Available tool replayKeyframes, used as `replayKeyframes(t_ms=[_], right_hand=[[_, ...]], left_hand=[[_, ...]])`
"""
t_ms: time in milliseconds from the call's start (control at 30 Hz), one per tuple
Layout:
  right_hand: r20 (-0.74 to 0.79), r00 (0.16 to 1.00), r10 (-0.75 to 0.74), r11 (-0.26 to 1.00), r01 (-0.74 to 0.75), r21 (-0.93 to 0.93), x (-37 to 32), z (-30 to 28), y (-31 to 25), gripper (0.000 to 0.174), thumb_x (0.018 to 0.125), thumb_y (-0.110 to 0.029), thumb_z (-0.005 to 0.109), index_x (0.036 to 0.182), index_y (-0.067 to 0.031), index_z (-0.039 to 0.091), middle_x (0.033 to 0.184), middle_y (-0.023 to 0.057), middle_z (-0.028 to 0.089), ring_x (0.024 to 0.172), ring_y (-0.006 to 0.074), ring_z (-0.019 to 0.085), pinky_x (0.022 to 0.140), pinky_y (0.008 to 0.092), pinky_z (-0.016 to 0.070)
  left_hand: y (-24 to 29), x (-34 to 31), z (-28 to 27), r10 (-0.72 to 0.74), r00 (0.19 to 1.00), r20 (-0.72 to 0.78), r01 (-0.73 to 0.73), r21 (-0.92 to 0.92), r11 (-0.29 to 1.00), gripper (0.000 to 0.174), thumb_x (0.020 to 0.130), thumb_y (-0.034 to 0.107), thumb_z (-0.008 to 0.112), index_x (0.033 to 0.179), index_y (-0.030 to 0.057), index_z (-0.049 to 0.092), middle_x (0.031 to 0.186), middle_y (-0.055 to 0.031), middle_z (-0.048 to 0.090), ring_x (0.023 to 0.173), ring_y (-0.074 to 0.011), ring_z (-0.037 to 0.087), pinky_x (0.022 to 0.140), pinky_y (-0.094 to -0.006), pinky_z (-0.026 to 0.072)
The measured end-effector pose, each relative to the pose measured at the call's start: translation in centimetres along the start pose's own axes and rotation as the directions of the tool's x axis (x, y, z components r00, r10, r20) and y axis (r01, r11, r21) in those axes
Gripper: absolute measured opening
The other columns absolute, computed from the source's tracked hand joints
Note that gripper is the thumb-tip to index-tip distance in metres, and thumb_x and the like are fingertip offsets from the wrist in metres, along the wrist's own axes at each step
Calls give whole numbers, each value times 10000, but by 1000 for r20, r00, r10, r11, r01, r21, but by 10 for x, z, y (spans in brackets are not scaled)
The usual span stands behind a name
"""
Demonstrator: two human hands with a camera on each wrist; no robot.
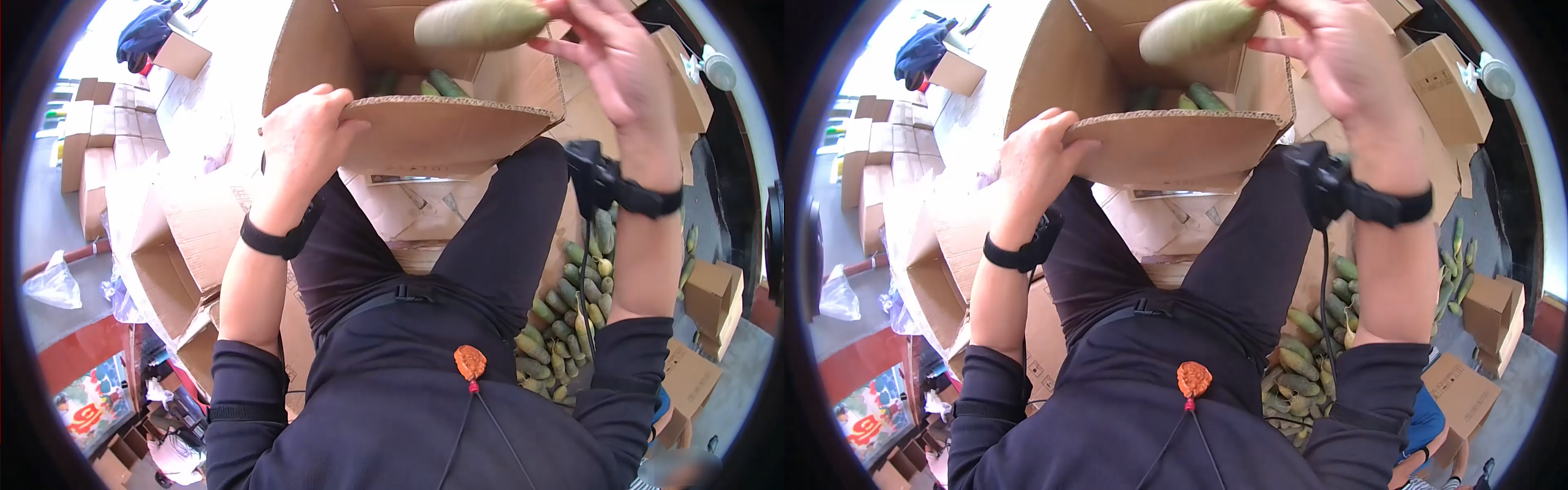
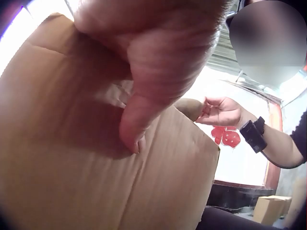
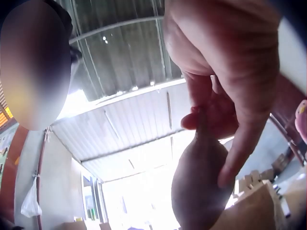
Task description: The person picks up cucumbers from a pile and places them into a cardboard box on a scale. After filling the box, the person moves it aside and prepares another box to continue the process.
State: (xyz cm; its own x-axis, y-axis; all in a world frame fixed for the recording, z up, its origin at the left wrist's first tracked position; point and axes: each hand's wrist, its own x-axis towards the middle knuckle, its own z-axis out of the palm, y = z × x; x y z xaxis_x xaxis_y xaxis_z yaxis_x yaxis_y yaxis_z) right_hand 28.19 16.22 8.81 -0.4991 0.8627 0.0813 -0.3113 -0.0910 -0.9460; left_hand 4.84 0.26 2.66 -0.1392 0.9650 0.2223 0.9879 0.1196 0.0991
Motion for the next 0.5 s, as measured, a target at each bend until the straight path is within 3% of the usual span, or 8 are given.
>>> replayKeyframes(t_ms=[67,133,233,300,367,400,433,500], right_hand=[[25,999,35,999,-34,-25,25,6,23,143,919,-151,558,828,-46,594,798,51,631,719,129,591,675,258,494],[71,996,49,921,-17,-390,38,10,42,146,913,-159,571,817,-53,605,742,38,628,668,100,575,626,238,461],[72,996,48,840,-1,-543,43,10,59,153,912,-163,574,805,-58,606,750,39,634,645,80,558,598,212,433],[56,998,37,842,-1,-539,47,2,63,158,910,-165,575,803,-53,611,736,25,627,625,74,548,590,216,433],[54,990,129,806,-73,-588,48,-6,61,160,950,-183,533,957,-45,615,907,41,641,930,143,605,897,332,458],[53,996,67,850,-29,-526,50,-14,70,138,903,-137,550,864,-27,622,777,45,654,748,114,594,716,260,461],[54,996,66,849,-28,-528,49,-16,77,138,903,-137,550,864,-27,622,777,45,654,748,114,594,716,260,461],[236,970,55,698,132,-704,47,-16,82,112,866,-119,571,845,-23,625,774,50,652,734,108,583,692,282,470]], left_hand=[[-5,5,3,35,998,-60,-35,0,999,215,692,236,738,756,72,615,753,-73,599,741,-284,633,629,-382,510],[-5,8,2,24,997,-67,-24,6,1000,214,688,234,739,754,72,616,755,-74,600,739,-284,634,628,-381,510],[-1,7,4,11,996,-86,-11,2,1000,211,681,230,741,751,73,619,755,-75,601,733,-281,635,628,-380,512],[0,5,6,-2,995,-103,2,-7,1000,208,677,228,742,749,74,621,755,-74,601,729,-279,636,628,-380,513],[1,2,8,24,994,-106,-25,-9,1000,210,671,230,746,750,79,624,740,-71,593,733,-272,633,625,-383,506],[-1,1,7,21,994,-106,-22,-11,1000,210,671,230,746,750,79,624,740,-71,593,733,-272,633,625,-383,506],[-4,1,6,56,995,-82,-57,-9,998,208,673,232,746,748,82,624,737,-66,590,741,-264,631,629,-381,501],[-7,0,4,87,994,-60,-88,-7,996,206,675,234,746,746,84,623,735,-61,587,749,-256,629,633,-379,496]])
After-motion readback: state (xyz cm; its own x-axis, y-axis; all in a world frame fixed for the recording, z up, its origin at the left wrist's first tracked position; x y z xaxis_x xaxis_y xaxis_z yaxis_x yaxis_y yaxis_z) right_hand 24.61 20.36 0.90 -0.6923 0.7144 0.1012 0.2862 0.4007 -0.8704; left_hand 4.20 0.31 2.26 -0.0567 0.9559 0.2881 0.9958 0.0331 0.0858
